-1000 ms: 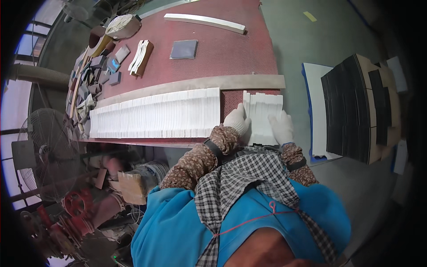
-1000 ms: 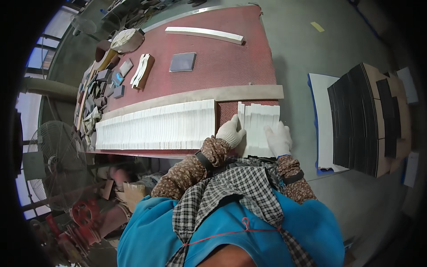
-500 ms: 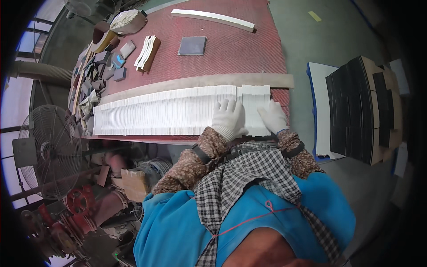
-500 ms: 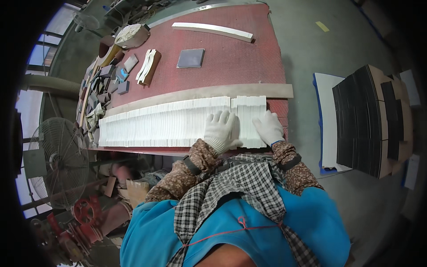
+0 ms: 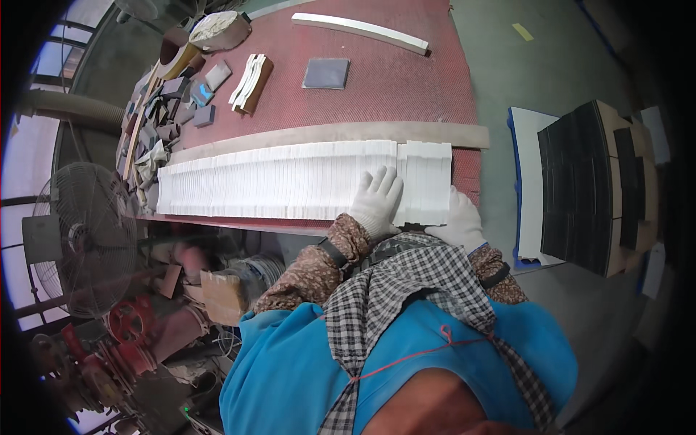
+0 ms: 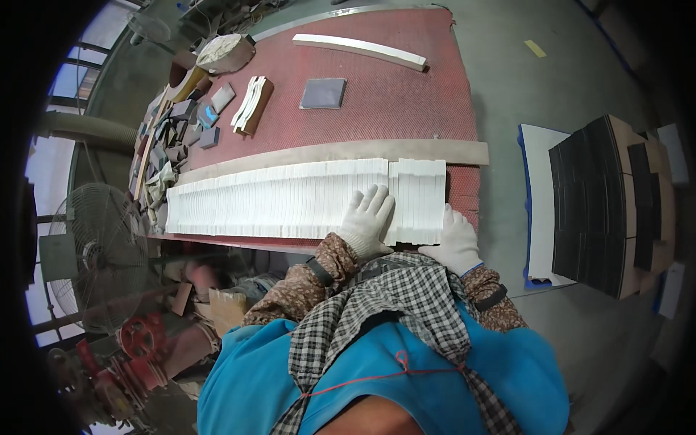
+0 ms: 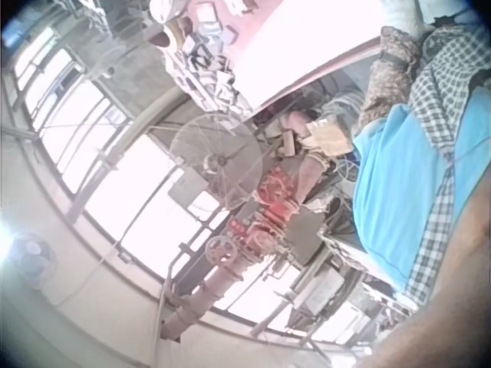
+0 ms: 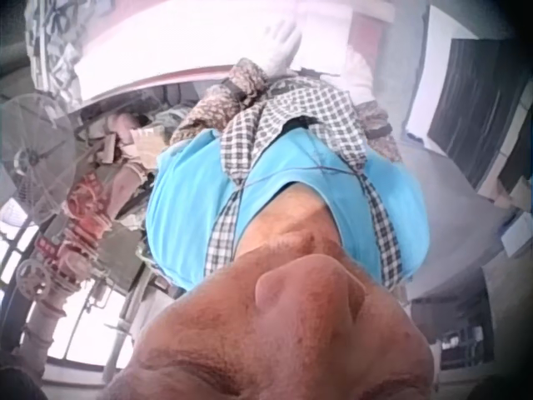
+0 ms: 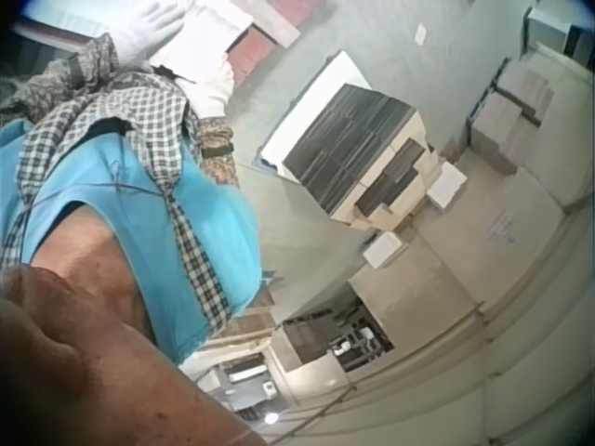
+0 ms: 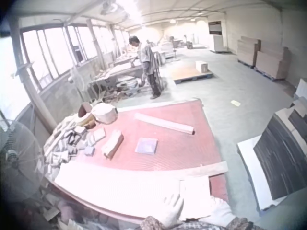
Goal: Applying glue to curved wooden slats and stacking them on a long flat surface for drying.
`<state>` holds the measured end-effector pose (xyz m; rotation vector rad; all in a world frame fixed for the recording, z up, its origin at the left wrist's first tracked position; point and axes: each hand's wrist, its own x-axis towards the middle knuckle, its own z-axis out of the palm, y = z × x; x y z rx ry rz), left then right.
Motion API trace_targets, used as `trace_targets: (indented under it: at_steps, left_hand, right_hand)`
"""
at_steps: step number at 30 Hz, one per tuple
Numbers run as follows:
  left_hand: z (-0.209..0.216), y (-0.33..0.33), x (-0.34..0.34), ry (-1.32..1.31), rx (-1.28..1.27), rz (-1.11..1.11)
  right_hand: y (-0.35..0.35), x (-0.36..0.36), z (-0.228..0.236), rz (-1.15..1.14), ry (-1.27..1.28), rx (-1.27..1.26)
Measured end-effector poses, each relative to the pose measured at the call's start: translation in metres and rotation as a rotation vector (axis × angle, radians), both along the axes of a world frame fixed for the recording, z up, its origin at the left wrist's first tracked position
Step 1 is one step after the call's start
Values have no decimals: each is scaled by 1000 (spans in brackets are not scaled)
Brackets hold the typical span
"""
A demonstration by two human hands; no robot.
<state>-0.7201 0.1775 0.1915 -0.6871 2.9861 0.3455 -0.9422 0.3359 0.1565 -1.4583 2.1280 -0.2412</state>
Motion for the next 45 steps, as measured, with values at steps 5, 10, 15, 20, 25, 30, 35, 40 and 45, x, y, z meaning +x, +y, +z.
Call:
trace_targets:
  at_steps: [5,10,15,20,25,30,35,40,45]
  left_hand:
    - [-5,-10,0,-22,54,1]
    - [-6,-4,2,-12,6,0]
    - [-12,-5,-2,-31,-22,-19]
    - [-10,-2,-4,-85,-45,-20]
    - [-3,1,-8,-111,-32,41]
    - [-13,-1,-21,-154,-62,-5]
    - [-13,5,-14,-34,-36,18]
    - [-5,7,-10,-17,-36,31]
    - [-15,6,-28,-1,-29,-6]
  right_hand:
    - [-8,1,-15,-37,-27,-77]
    - [-3,8,-11,-101,-19,-73]
    - [-1,14,-5,-119,24,-121]
    - [-6,16,-6,-122,31,-81]
    - [-1,25,-6,-119,112,-65]
    - [-7,29,-10,-121,115,-116]
    - [-4,28,-8,-147,90,-108]
    - [7,27,-4,-219,53,-112]
    - [-1,22,-11,-205,-79,-133]
